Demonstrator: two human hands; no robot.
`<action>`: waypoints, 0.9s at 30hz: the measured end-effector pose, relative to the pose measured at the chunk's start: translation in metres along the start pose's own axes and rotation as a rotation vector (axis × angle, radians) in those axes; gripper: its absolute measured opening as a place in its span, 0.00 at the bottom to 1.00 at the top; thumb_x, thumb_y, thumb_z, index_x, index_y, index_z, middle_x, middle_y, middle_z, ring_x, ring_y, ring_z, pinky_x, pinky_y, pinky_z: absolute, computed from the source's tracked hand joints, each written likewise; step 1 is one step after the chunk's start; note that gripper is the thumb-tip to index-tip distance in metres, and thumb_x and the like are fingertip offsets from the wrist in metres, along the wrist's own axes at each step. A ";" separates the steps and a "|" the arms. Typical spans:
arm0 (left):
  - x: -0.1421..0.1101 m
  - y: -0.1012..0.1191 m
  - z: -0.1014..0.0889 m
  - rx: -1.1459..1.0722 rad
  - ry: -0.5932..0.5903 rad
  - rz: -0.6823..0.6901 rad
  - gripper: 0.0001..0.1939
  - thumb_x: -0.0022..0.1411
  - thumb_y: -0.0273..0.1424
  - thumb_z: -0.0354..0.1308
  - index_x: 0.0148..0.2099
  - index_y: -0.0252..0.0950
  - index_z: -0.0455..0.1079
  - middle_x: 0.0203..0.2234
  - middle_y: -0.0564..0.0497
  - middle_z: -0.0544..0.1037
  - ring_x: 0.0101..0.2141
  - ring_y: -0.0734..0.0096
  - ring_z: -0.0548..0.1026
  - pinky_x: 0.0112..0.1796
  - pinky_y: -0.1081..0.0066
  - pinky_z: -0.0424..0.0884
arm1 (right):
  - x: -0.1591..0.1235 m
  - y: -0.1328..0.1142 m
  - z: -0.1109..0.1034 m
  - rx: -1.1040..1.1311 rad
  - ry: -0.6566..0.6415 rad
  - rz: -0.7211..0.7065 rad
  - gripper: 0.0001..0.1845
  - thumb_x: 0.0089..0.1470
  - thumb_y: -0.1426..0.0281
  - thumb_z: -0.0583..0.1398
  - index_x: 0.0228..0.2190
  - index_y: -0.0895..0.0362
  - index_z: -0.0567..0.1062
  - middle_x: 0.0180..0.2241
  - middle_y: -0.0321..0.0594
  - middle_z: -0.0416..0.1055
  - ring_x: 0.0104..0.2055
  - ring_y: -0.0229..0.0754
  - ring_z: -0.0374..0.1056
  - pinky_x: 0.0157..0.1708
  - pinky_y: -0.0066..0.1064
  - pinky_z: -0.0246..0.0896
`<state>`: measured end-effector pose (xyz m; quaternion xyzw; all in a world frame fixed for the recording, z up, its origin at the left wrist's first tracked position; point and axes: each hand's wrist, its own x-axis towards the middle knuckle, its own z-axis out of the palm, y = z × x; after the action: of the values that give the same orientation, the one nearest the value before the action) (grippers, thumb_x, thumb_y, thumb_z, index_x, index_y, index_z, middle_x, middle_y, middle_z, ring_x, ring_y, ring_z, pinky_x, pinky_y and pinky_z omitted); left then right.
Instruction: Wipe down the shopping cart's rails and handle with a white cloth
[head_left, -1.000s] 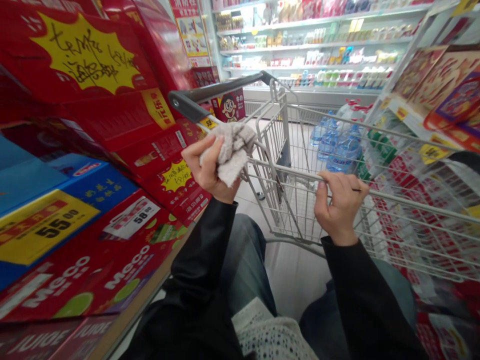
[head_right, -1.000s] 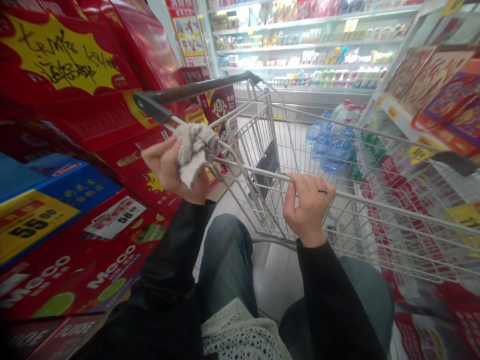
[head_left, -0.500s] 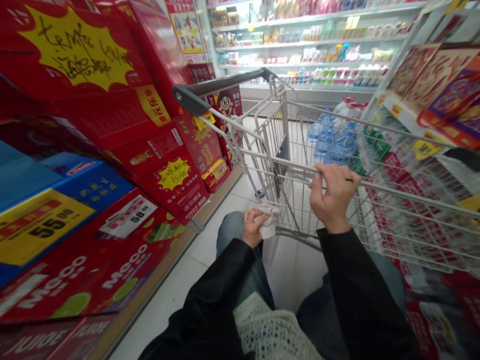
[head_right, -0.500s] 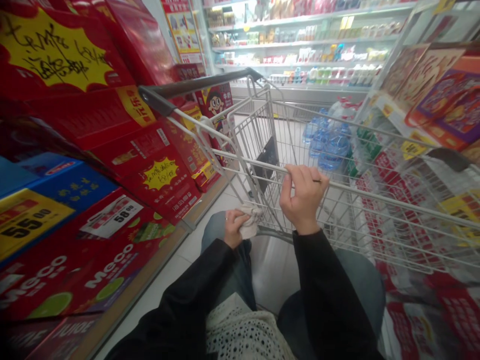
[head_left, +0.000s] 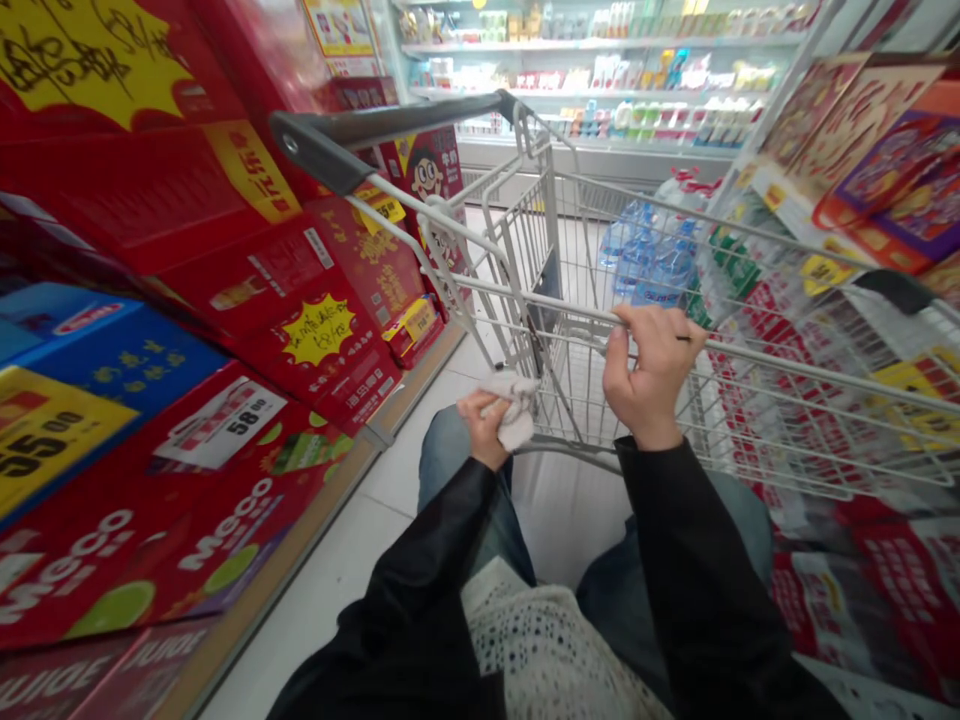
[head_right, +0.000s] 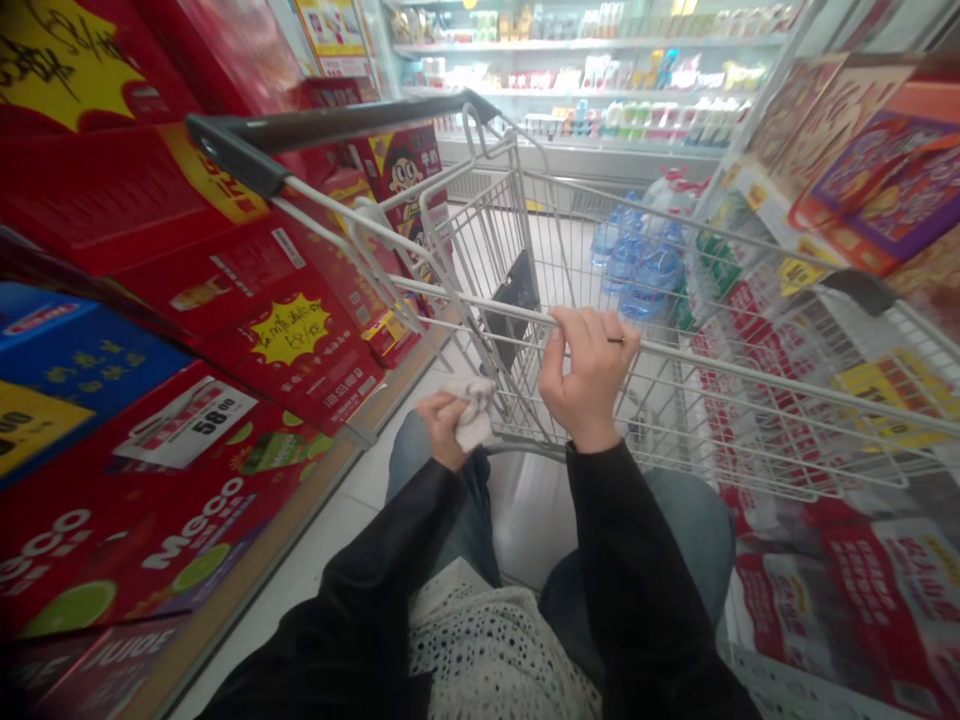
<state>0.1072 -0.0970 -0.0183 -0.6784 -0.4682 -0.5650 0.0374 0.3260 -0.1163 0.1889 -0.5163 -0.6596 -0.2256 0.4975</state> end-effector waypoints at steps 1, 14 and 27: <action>-0.025 0.002 0.006 0.000 -0.077 0.018 0.10 0.65 0.39 0.66 0.45 0.40 0.80 0.42 0.44 0.72 0.48 0.54 0.69 0.49 0.55 0.68 | 0.000 0.000 0.000 -0.002 -0.007 0.002 0.13 0.68 0.68 0.53 0.45 0.53 0.77 0.39 0.39 0.77 0.44 0.47 0.69 0.52 0.43 0.52; 0.054 -0.001 -0.015 -0.036 0.268 0.152 0.18 0.64 0.39 0.71 0.55 0.45 0.78 0.49 0.45 0.72 0.56 0.52 0.69 0.59 0.47 0.66 | 0.000 -0.002 0.000 0.000 -0.045 0.035 0.14 0.68 0.67 0.53 0.46 0.53 0.77 0.41 0.41 0.75 0.46 0.49 0.67 0.53 0.45 0.50; -0.066 0.037 0.035 -0.083 -0.246 0.200 0.14 0.64 0.29 0.67 0.52 0.41 0.80 0.42 0.44 0.76 0.41 0.60 0.71 0.42 0.62 0.68 | 0.001 -0.001 -0.002 -0.040 -0.050 -0.002 0.14 0.68 0.68 0.52 0.47 0.53 0.76 0.41 0.40 0.76 0.45 0.48 0.68 0.53 0.43 0.51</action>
<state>0.1629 -0.1358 -0.0661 -0.7867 -0.3758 -0.4898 0.0078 0.3256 -0.1178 0.1914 -0.5311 -0.6677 -0.2263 0.4700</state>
